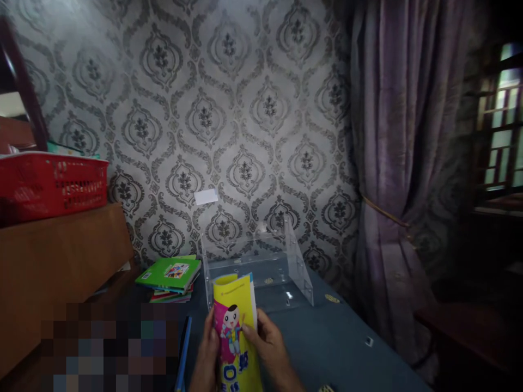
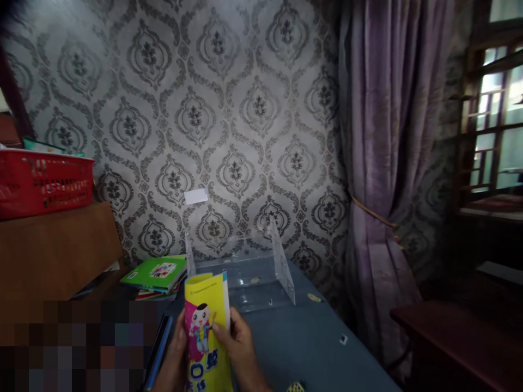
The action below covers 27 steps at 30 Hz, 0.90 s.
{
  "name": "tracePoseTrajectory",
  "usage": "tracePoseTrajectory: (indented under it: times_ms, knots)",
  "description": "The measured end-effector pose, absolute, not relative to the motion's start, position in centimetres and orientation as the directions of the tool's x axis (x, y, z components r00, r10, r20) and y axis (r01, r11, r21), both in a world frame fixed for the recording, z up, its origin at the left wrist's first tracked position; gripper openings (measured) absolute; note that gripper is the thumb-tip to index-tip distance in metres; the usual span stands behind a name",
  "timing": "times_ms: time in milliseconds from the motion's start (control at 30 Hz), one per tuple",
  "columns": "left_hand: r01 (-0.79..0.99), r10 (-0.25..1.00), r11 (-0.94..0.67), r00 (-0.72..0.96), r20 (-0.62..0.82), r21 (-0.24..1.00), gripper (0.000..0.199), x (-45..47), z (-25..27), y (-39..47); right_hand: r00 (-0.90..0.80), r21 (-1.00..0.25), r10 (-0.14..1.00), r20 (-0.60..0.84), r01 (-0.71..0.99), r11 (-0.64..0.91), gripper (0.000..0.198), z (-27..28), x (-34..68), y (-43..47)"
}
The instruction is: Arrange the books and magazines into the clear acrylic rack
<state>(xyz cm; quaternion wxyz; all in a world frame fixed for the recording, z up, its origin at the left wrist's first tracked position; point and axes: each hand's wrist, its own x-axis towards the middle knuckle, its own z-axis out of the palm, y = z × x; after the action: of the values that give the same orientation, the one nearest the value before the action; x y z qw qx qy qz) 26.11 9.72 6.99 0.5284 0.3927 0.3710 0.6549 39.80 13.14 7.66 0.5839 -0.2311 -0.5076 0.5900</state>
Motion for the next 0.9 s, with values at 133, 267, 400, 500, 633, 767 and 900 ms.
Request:
tracePoseTrajectory:
  times_ms: [133,267,400,500,633,767,900]
  knots:
    - [-0.402,0.965,-0.215,-0.226,0.131,0.890,0.082,25.0,8.0,9.9,-0.182,-0.860,0.913,0.366,-0.442,0.256,0.039,8.8,40.0,12.7]
    - [-0.284,0.949,-0.255,-0.256,0.183,0.924,0.089,23.9,7.8,9.7,-0.165,-0.894,0.919,0.358,-0.345,0.287,0.044,8.2,40.8,12.3]
    - [-0.247,0.949,-0.211,-0.284,0.138,0.946,0.083,23.4,7.1,9.2,-0.254,-0.927,0.897,0.362,-0.204,0.316,0.049,6.4,42.2,12.1]
    - [-0.236,0.953,-0.220,-0.258,0.158,0.946,0.073,23.1,7.4,8.9,-0.299,-0.912,0.863,0.408,-0.081,0.403,0.043,6.0,43.4,12.3]
    - [-0.106,0.965,-0.230,-0.155,0.212,0.967,0.063,21.3,8.3,8.3,-0.381,-0.884,0.824,0.419,0.036,0.466,0.038,7.1,44.5,12.4]
    - [0.023,0.981,-0.193,0.005,0.193,0.981,0.054,18.7,9.2,8.1,-0.430,-0.921,0.834,0.346,0.016,0.390,0.040,8.5,44.9,12.1]
    - [0.035,0.979,-0.177,0.109,0.172,0.984,0.050,17.3,9.9,8.8,-0.441,-0.938,0.845,0.303,0.019,0.346,0.039,9.1,44.8,12.2]
